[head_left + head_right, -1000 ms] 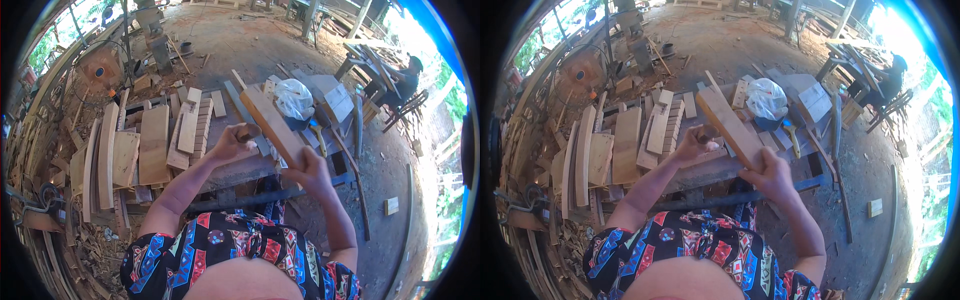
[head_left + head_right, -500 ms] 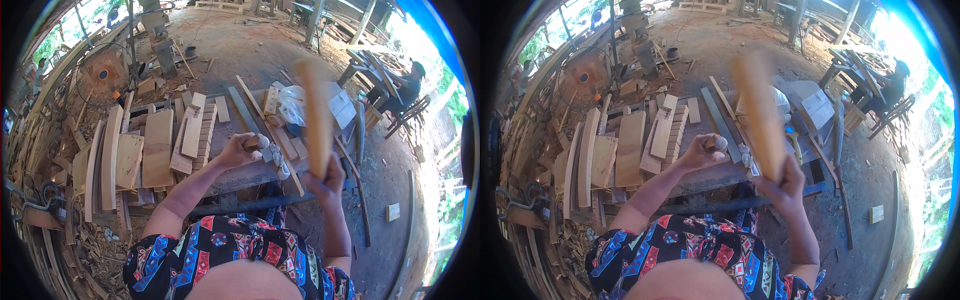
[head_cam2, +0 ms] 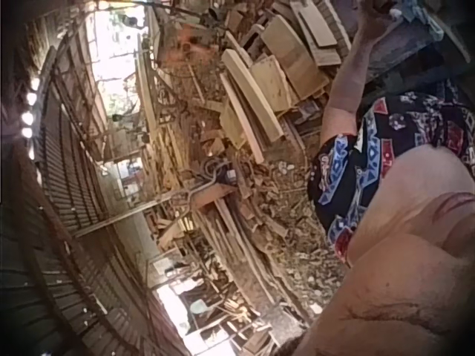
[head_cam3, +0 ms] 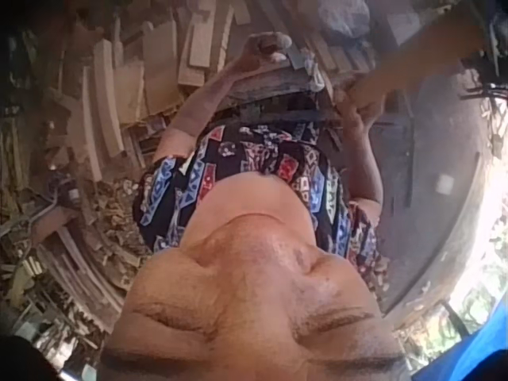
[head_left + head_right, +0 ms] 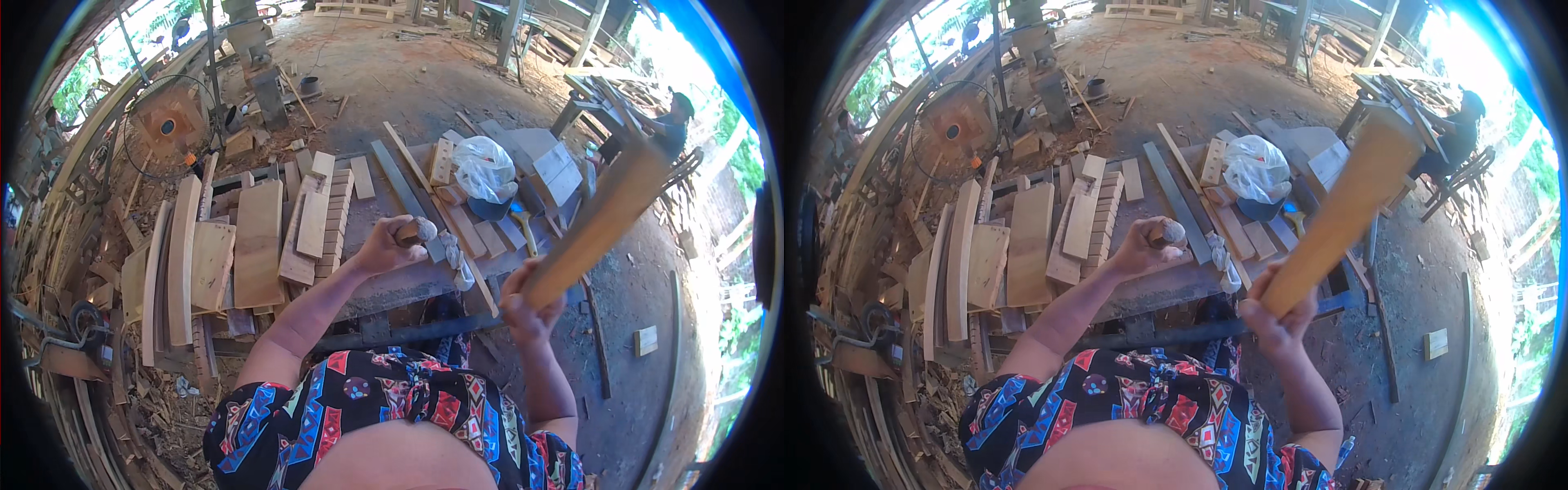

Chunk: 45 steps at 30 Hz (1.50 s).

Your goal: The person carves a wooden board with a chisel, striking the chisel with a wooden mallet to shape the wood and create wood scraps.

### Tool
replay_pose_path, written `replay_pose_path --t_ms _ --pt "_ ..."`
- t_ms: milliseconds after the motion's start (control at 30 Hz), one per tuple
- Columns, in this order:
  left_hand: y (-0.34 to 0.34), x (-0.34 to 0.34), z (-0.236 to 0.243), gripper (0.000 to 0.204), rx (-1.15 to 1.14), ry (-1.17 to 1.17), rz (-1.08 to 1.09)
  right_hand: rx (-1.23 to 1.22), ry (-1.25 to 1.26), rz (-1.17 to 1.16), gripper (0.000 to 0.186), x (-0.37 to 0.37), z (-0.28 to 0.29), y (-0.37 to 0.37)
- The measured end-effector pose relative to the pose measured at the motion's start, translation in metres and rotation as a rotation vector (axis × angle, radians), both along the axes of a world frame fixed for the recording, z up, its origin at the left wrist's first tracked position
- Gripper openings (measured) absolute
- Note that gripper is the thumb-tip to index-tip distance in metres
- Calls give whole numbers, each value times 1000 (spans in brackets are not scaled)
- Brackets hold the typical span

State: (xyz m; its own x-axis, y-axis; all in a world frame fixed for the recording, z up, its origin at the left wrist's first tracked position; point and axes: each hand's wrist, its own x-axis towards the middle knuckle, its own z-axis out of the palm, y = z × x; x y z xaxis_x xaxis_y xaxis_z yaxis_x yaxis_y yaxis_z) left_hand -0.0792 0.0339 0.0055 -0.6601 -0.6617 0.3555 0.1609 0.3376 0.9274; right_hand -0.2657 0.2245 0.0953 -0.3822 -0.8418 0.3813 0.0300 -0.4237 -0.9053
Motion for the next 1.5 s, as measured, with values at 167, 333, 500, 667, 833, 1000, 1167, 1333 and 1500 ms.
replay_pose_path --t_ms 167,333,500,667,833,1000,1167,1333,1500 --pt "14 1 8 23 247 132 18 459 612 224 44 -3 -17 -4" --pt "-9 32 -17 13 240 177 192 432 222 143 42 7 -26 -19" --pt "-16 49 -12 14 288 424 439 686 941 39 49 7 -107 -43" --pt "-12 48 -10 14 259 641 634 848 1093 41 50 17 -137 -58" --pt "-8 62 -10 17 354 698 663 892 1136 97 50 22 -131 -63" --pt "-4 59 5 18 331 703 638 898 1111 74 49 22 -136 -51" --pt "-1 56 2 11 248 633 602 876 1089 59 52 25 -145 -50" --pt "38 54 50 10 254 87 481 764 1037 -21 53 17 -166 -42" --pt "65 49 36 30 -236 -421 348 753 874 27 53 9 -163 -40"
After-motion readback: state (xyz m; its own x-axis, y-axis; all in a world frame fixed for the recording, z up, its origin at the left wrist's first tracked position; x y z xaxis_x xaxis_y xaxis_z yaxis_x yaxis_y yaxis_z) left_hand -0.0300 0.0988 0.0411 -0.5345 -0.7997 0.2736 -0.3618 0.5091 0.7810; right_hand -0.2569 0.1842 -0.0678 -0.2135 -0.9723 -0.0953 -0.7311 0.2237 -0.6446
